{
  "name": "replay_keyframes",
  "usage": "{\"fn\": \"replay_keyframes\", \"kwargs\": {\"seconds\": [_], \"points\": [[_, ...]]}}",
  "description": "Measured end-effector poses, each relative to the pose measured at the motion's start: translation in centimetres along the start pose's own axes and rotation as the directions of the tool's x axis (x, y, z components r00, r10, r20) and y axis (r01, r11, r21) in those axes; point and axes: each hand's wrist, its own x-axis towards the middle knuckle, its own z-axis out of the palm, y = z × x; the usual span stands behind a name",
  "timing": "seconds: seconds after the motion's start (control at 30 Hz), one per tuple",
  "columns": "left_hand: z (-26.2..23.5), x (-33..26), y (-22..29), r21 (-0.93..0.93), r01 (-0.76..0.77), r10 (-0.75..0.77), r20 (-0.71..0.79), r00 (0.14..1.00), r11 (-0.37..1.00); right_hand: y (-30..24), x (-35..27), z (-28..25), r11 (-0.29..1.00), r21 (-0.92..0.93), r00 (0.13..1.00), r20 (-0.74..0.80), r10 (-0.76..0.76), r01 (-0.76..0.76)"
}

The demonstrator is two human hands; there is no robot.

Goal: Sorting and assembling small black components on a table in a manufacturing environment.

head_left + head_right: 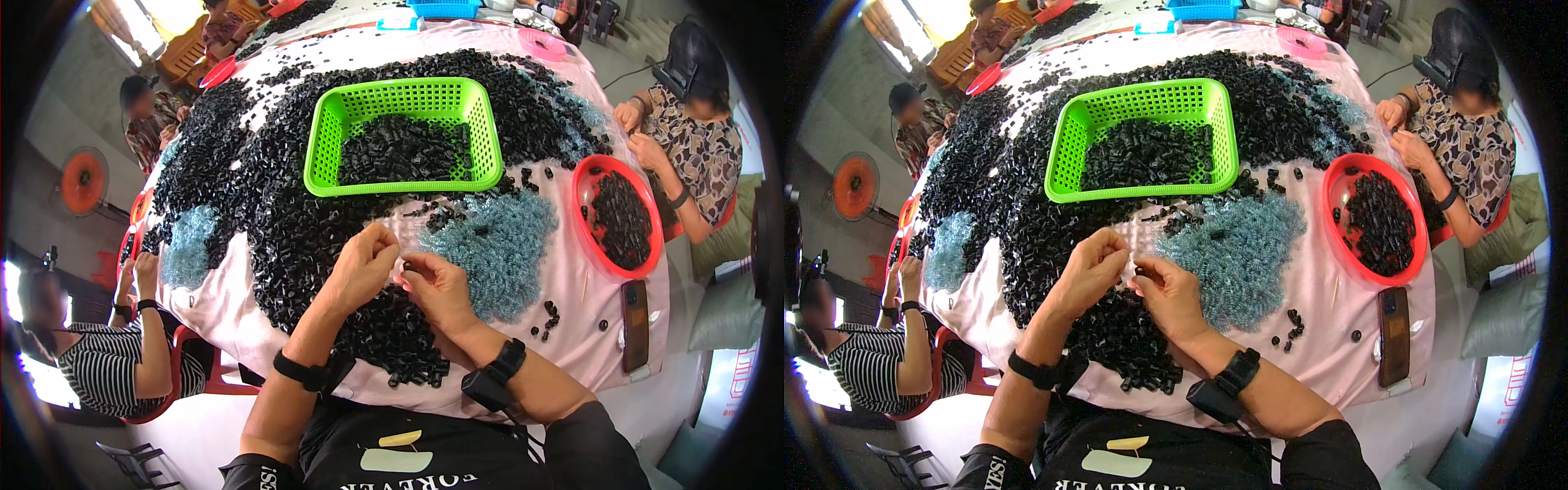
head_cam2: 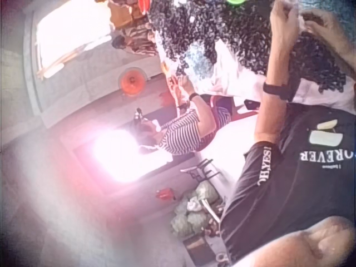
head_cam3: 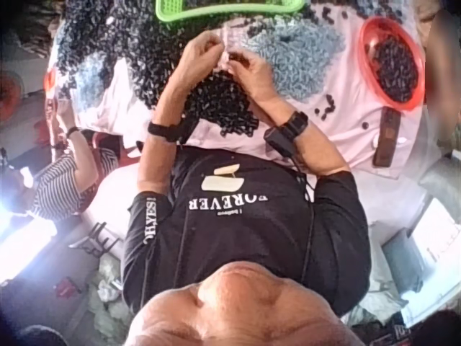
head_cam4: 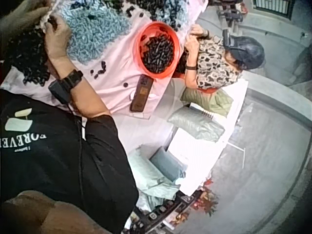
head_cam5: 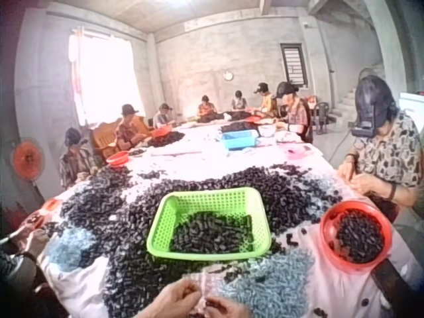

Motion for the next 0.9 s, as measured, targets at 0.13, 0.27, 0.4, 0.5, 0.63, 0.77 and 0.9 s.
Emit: {"fn": "replay_keyframes", "kwargs": {"seconds": [0.13, 0.27, 0.4, 0.5, 0.63, 0.77, 0.9], "points": [[0.5, -1.1, 0.9, -0.026, -0.007, 0.008, 0.028, 1.0, 1.0, -0.3, 0.0, 0.1, 0.994, 0.106, 0.999, 0.017, 0.036, -0.037], [0.8, -1.3, 0.1, -0.031, -0.017, 0.018, 0.031, 0.999, 0.999, -1.2, -0.2, 0.2, 0.994, 0.09, 0.998, 0.015, 0.06, -0.061], [0.9, -1.5, 0.3, 0.039, -0.046, 0.046, 0.014, 0.999, 0.998, -1.8, -0.3, 0.2, 0.994, 0.09, 0.998, 0.019, 0.057, -0.058], [0.9, -1.6, -0.2, 0.099, -0.071, 0.072, -0.003, 0.997, 0.993, -1.5, -0.2, 0.1, 0.996, 0.076, 0.998, 0.025, 0.049, -0.051], [1.0, -1.9, 0.1, 0.139, -0.088, 0.095, -0.046, 0.994, 0.986, -1.2, -0.2, 0.0, 0.996, 0.078, 0.999, 0.017, 0.031, -0.032], [0.2, -2.3, 0.7, 0.174, -0.054, 0.055, 0.002, 0.999, 0.983, -0.8, -0.2, 0.0, 0.997, 0.07, 1.0, 0.026, 0.012, -0.014], [-1.0, -2.2, 0.5, 0.182, -0.007, 0.009, -0.015, 1.0, 0.983, -0.6, 0.0, 0.0, 0.996, 0.088, 0.999, 0.025, 0.03, -0.032]]}}
